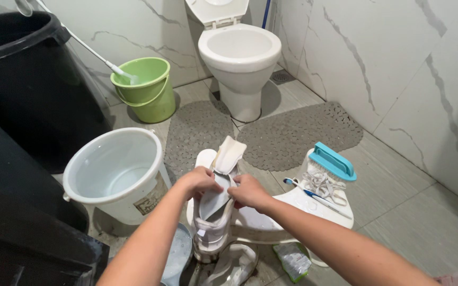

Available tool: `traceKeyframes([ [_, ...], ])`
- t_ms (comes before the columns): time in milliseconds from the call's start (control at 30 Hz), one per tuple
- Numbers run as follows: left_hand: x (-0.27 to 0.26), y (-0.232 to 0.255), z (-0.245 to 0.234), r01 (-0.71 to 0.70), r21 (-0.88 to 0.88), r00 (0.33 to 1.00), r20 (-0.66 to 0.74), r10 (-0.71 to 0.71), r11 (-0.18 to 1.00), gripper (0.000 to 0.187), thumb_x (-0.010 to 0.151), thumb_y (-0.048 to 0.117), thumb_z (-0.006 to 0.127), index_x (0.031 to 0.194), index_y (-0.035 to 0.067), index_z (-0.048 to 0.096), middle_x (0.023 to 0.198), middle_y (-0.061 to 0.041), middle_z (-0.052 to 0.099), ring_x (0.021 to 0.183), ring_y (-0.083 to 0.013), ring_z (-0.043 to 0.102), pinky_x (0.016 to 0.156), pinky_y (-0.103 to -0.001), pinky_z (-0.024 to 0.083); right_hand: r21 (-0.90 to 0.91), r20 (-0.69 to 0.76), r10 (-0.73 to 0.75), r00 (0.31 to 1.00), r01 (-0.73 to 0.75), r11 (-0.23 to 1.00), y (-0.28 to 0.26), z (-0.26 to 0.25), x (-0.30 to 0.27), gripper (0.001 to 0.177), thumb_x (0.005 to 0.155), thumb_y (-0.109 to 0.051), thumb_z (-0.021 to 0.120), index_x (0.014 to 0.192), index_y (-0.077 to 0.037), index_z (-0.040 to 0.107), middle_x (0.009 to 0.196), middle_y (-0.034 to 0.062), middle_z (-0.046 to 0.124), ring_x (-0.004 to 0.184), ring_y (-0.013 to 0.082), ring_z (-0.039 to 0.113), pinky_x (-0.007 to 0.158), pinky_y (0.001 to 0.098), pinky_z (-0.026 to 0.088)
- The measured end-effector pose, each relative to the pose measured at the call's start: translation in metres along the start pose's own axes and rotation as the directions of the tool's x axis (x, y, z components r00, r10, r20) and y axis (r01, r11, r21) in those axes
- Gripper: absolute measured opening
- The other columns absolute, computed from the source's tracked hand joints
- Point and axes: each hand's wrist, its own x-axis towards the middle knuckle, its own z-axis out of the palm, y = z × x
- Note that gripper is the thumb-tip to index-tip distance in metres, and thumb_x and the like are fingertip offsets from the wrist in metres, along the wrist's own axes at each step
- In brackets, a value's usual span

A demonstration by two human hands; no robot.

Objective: The person cleans a white sneaker in a bathroom. They remove the laces and insole, then scrub the shoe with a brush and water. They rinse the shoe and apply a cleaning spray before scrubbing again.

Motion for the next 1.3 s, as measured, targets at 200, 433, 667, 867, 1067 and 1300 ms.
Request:
traceKeyframes([
  [200,-0.028,0.015,-0.028,-0.112,0.19,0.952,-0.26,0.161,0.975,0.034,0.062,0.019,0.092,0.086,0.0,0.077,0.088,-0.015,0.079,0.077,-0.0233,0.076,0.072,-0.036,0.06,-0.023,0.001,0.009,1.0,-0.009,1.0,-0.012,0.0,-0.015,0.042,0.088,-0.017,0.058,0.121,0.006,0.064,0.087,0.0176,0.075,0.062,0.0243,0.075,0.056,0.0354,0.062],
  [433,-0.123,0.046,-0.065,0.004,0.397,0.99,-0.132,0.053,0.918,0.036,0.066,0.023,0.091,0.095,0.004,0.08,0.094,-0.014,0.079,0.085,-0.0227,0.075,0.08,-0.035,0.06,-0.044,0.037,0.004,0.999,-0.002,0.999,-0.028,-0.001,-0.028,0.027,0.09,-0.002,0.048,0.1,0.021,0.059,0.085,0.0274,0.073,0.063,0.0324,0.077,0.054,0.0401,0.062],
  [667,-0.215,0.05,-0.124,0.047,0.333,0.987,-0.159,0.006,0.942,0.034,0.074,0.02,0.082,0.104,0.003,0.081,0.091,-0.014,0.081,0.081,-0.0224,0.075,0.075,-0.033,0.059,-0.131,0.084,-0.011,0.996,0.022,0.991,-0.011,-0.031,-0.031,0.026,0.091,0.0,0.05,0.105,0.013,0.068,0.088,0.0251,0.076,0.067,0.0311,0.078,0.058,0.0377,0.062],
  [867,-0.149,-0.009,-0.122,0.028,0.151,0.943,-0.332,0.024,0.988,0.04,0.082,0.005,0.067,0.121,-0.001,0.071,0.097,-0.016,0.077,0.084,-0.0243,0.074,0.073,-0.036,0.058,0.026,0.112,-0.11,0.988,0.107,0.994,0.01,-0.048,-0.04,0.037,0.09,0.001,0.043,0.12,0.005,0.065,0.095,0.0194,0.076,0.073,0.0257,0.079,0.064,0.0383,0.064],
  [1067,-0.02,-0.077,-0.008,-0.103,-0.155,0.914,-0.403,0.033,0.983,0.054,0.077,-0.005,0.056,0.131,-0.004,0.061,0.111,-0.023,0.072,0.095,-0.0336,0.072,0.08,-0.044,0.056,-0.006,0.033,-0.029,0.999,0.029,1.0,0.014,-0.047,-0.043,0.036,0.096,-0.007,0.046,0.128,0.004,0.059,0.09,0.0214,0.075,0.07,0.0262,0.077,0.064,0.035,0.067],
  [1300,-0.033,-0.062,0.019,-0.194,0.382,0.66,-0.63,0.409,0.903,0.049,0.077,0.02,0.08,0.119,0.0,0.068,0.118,-0.026,0.066,0.108,-0.0458,0.063,0.092,-0.049,0.05,0.175,0.084,0.03,0.996,-0.044,0.984,0.015,-0.044,-0.036,0.047,0.09,-0.015,0.065,0.125,0.016,0.061,0.1,0.0198,0.074,0.07,0.0221,0.076,0.064,0.0337,0.066],
])
